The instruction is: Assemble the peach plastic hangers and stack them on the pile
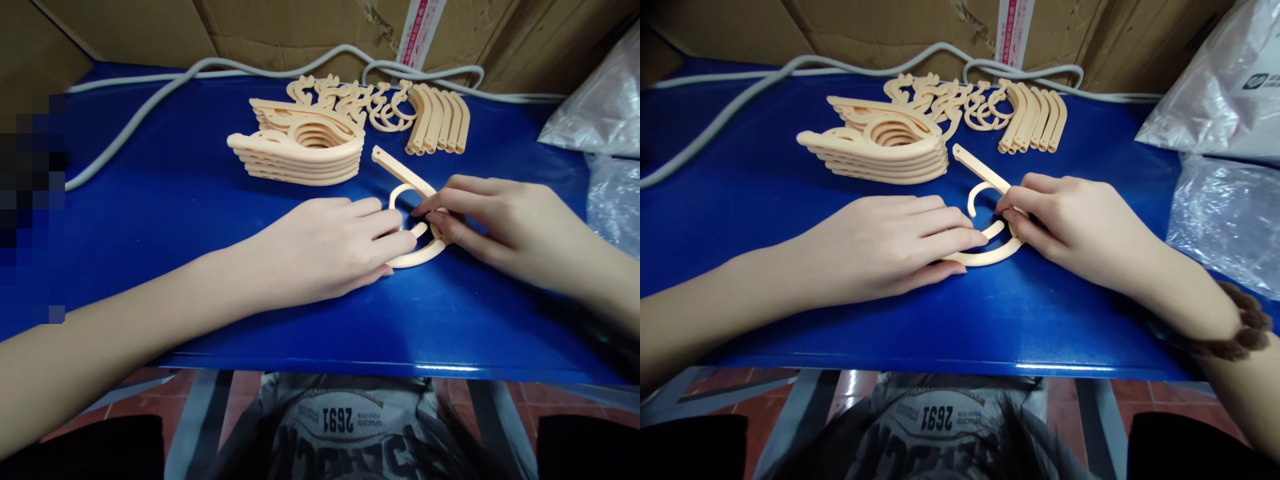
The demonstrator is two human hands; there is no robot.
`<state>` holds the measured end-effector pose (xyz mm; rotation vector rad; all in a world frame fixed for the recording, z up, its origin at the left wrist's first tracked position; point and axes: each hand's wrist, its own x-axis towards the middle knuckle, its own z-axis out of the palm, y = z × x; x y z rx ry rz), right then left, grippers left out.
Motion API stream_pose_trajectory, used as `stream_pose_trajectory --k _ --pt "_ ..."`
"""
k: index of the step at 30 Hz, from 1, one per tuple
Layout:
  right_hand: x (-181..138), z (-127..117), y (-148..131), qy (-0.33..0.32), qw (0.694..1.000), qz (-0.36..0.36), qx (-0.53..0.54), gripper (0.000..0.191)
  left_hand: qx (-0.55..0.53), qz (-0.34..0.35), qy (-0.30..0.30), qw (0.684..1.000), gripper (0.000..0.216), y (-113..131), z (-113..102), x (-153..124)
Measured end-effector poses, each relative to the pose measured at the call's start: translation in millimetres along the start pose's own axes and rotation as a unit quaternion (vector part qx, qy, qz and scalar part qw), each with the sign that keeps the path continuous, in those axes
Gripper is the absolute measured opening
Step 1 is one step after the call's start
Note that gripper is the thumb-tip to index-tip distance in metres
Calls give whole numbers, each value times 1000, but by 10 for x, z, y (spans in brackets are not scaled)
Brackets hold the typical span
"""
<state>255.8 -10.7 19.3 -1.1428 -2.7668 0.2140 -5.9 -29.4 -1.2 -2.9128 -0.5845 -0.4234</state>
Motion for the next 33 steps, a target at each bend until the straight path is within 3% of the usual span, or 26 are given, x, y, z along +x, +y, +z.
stream_pose_trajectory --k 13,33 --pt "-13 -12 -8 -30 997 45 -49 41 -9 -5 -13 1000 25 9 -19 -5" --pt "-9 8 3 -21 997 32 -65 48 -4 -10 -27 1000 27 19 -27 6"
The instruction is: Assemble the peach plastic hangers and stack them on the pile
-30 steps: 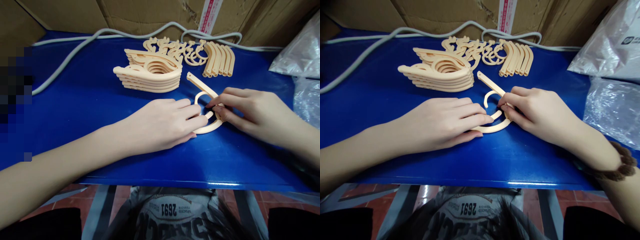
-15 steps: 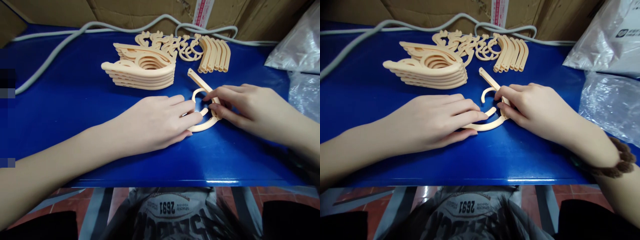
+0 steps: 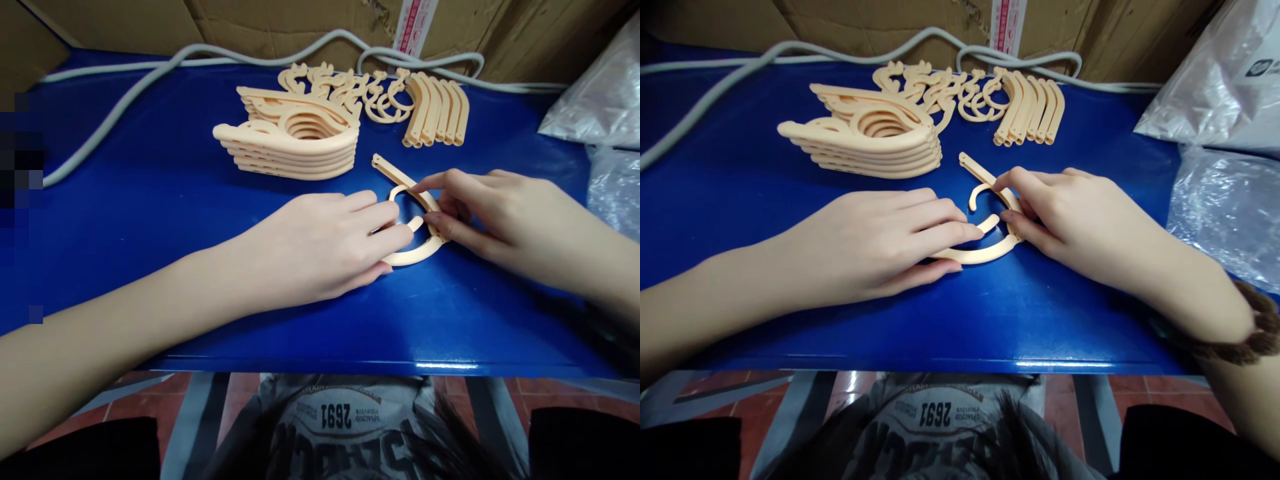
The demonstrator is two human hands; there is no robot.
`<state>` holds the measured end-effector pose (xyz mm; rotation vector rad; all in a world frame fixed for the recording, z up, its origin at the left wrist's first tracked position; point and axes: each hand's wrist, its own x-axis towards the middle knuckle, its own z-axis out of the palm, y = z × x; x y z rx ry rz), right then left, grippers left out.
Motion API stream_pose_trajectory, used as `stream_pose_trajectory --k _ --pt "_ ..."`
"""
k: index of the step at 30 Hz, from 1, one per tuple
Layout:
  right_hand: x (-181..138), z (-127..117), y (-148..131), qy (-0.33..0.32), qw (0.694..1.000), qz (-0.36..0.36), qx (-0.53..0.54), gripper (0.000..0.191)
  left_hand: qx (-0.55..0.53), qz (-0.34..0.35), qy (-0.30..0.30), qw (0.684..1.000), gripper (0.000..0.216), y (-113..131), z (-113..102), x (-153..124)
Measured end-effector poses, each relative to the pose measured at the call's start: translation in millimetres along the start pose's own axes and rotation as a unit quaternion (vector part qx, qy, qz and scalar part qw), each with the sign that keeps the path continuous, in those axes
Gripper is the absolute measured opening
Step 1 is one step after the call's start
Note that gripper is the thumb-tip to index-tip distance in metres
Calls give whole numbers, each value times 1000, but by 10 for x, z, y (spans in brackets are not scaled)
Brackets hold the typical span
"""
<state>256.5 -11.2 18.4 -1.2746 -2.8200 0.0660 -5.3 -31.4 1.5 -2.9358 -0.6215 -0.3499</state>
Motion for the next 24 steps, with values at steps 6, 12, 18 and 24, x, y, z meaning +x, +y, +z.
stream_pose_trajectory --k 6,12,18,24 --pt "7 1 -6 3 1000 -3 20 46 -5 1 7 1000 27 -2 2 0" --pt "1 15 3 4 1000 4 13 49 -7 1 10 1000 26 5 12 -2" --pt "2 -3 -6 8 1000 -24 14 43 -1 -4 8 1000 26 10 8 3" --pt "-3 7 6 -2 999 -30 13 42 -5 -4 7 1000 27 11 8 1"
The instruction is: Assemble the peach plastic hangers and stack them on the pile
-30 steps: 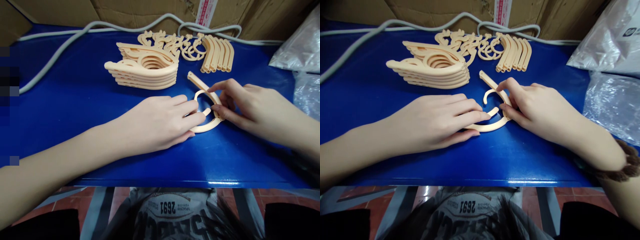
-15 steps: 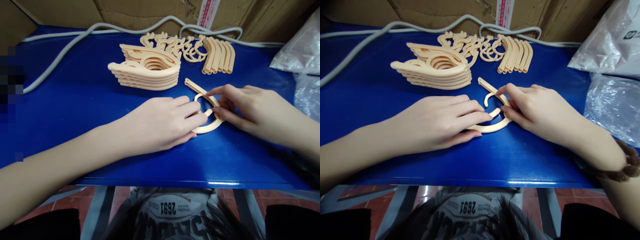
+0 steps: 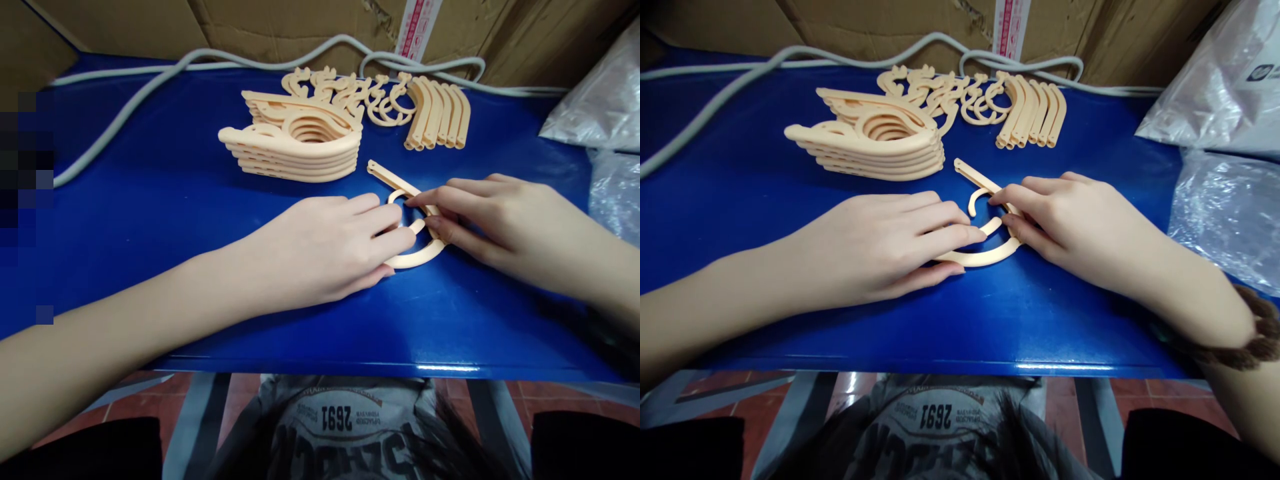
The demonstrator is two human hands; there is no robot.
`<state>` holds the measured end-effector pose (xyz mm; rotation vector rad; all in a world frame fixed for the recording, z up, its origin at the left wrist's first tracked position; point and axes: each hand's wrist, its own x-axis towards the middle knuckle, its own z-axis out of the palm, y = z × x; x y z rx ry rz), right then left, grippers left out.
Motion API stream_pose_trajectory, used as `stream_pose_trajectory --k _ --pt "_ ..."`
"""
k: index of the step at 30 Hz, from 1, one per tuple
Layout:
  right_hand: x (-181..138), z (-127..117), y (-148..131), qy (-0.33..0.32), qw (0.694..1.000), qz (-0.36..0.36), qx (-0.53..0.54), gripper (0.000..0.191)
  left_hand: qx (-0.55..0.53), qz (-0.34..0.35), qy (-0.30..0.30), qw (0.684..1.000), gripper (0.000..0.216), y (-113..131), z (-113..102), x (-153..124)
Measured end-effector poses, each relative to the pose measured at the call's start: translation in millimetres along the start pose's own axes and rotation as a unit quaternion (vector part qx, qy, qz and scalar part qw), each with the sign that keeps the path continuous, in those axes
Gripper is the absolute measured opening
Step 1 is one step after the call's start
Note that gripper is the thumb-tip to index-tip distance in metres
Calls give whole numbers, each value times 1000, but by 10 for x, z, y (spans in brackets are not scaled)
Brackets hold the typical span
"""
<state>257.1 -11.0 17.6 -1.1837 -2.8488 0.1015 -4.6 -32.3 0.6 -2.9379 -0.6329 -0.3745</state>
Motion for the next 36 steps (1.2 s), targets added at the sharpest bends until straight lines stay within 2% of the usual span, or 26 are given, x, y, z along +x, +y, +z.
stream_pose_trajectory --k 10,24,31,36 --pt "6 0 -30 -10 1000 15 5 44 23 -18 -14 999 37 -3 4 -6" --pt "-1 12 -21 -15 999 5 -35 49 37 -23 -18 999 39 9 25 -12" --pt "6 -15 -39 -15 999 -3 -41 52 37 -18 -2 999 36 -1 40 -14" --pt "4 -6 -29 -12 999 -3 -30 51 20 4 10 1000 23 5 59 -6"
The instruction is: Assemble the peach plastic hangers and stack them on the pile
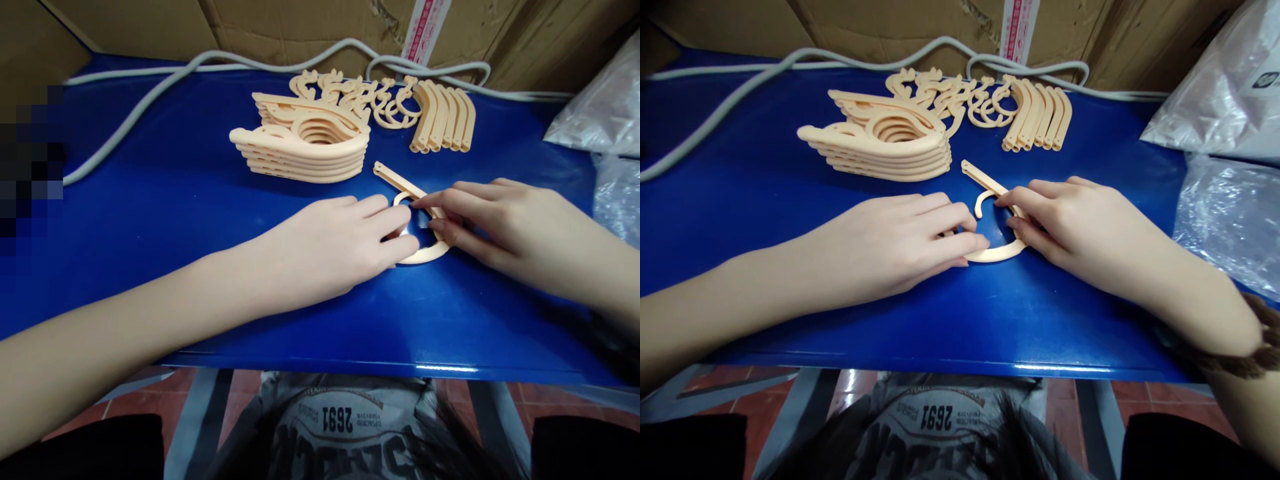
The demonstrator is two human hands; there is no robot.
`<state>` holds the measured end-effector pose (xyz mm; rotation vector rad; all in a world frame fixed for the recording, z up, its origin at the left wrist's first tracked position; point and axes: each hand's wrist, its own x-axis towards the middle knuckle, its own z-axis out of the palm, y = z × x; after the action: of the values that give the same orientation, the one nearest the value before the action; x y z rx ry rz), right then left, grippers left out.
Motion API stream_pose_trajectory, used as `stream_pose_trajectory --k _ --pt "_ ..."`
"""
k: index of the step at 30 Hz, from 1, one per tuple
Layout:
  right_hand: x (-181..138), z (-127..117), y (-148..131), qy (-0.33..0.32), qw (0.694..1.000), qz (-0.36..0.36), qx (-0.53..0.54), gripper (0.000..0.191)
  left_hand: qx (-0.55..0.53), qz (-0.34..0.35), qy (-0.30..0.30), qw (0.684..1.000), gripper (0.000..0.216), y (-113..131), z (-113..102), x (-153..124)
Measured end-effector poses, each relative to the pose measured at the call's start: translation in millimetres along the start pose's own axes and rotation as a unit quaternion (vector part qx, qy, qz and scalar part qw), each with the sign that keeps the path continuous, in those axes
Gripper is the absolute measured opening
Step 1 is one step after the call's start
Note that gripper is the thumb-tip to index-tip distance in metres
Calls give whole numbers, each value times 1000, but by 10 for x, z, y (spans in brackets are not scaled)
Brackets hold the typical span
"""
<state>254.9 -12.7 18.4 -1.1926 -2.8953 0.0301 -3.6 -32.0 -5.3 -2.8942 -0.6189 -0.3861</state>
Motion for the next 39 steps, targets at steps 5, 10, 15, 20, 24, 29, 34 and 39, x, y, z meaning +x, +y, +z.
stream_pose_trajectory --k 5,10,15,20,24,29,34,39 --pt "-15 -5 -12 11 1000 2 11 47 -35 11 0 999 20 -9 -12 3" --pt "-28 0 -16 25 999 -14 22 43 -66 22 4 998 16 -54 4 0" --pt "-36 -19 -46 32 996 -15 76 40 -80 20 33 996 20 -66 43 5" --pt "-51 -37 -69 32 993 -28 110 36 -57 -1 44 997 23 -60 29 11" --pt "-39 -24 -64 33 992 -30 116 34 -48 7 49 998 26 -63 36 9" --pt "-29 -41 -50 37 991 -46 120 37 -37 1 40 999 24 -50 24 14" --pt "-43 -88 -52 15 990 -59 129 38 -43 -23 34 998 21 -61 -16 -8" --pt "-41 -87 -61 1 987 -46 152 41 -74 -7 -1 997 21 -78 -32 -16"
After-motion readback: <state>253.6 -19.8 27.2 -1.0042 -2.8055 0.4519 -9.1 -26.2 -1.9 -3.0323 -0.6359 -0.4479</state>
